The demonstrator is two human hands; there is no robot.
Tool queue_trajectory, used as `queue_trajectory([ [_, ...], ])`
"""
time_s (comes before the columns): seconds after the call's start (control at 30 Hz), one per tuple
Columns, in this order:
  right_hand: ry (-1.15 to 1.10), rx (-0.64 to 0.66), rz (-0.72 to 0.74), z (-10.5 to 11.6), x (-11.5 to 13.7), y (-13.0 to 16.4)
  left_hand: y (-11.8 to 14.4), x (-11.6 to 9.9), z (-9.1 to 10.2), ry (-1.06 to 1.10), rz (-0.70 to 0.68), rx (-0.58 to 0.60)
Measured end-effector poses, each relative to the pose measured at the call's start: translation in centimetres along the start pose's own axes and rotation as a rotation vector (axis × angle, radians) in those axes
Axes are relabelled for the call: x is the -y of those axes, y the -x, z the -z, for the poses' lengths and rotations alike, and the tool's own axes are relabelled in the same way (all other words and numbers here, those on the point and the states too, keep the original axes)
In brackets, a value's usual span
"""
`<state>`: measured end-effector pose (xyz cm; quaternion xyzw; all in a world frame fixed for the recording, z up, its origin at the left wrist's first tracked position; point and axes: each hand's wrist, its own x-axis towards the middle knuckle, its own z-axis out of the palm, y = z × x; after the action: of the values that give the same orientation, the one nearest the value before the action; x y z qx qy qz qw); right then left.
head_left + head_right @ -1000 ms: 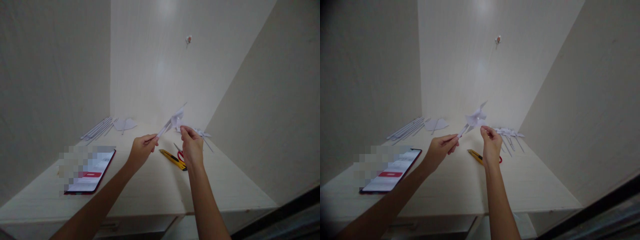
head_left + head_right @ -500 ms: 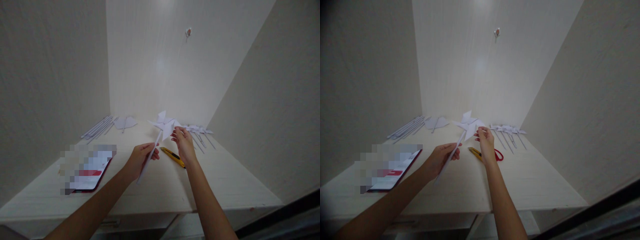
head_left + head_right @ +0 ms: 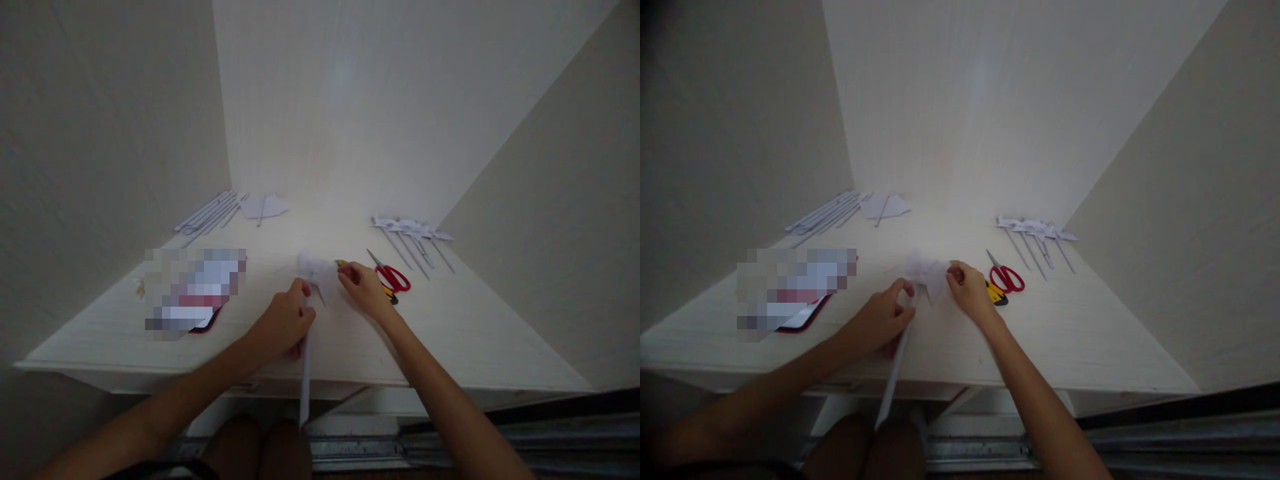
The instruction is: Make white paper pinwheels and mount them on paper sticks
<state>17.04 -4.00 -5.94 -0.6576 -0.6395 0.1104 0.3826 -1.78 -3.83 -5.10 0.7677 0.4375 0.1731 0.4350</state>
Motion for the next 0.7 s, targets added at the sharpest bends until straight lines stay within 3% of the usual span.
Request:
queue_trajectory([
  [0.1,0.018,0.027,0.009,-0.3,0.6,-0.1,0.1,-0.2,0.5,-0.264,-0.096,-0.047],
  [0.23,0.027,-0.046,-0.013,-0.4,0.9,-0.6,-0.7,0.0,2.4,-0.585,-0.310,-0.357],
  [0.3,0.053,-0.080,-0.018,-0.5,1.0,-0.9,-1.8,0.3,3.2,-0.624,-0.513,-0.474],
  [0.37,0.083,-0.088,-0.014,-0.6,0.9,-1.2,-3.1,0.8,3.6,-0.611,-0.667,-0.444],
  [0.43,0.094,-0.058,-0.007,-0.8,0.9,-1.4,-4.0,1.5,3.6,-0.597,-0.733,-0.376],
  [0.53,0.064,0.017,0.024,-1.1,0.9,-1.5,-4.8,2.3,3.2,-0.573,-0.737,-0.288],
  [0.7,0.142,0.051,0.226,-1.6,0.8,-1.2,-5.1,3.1,3.1,-0.533,-0.719,-0.217],
])
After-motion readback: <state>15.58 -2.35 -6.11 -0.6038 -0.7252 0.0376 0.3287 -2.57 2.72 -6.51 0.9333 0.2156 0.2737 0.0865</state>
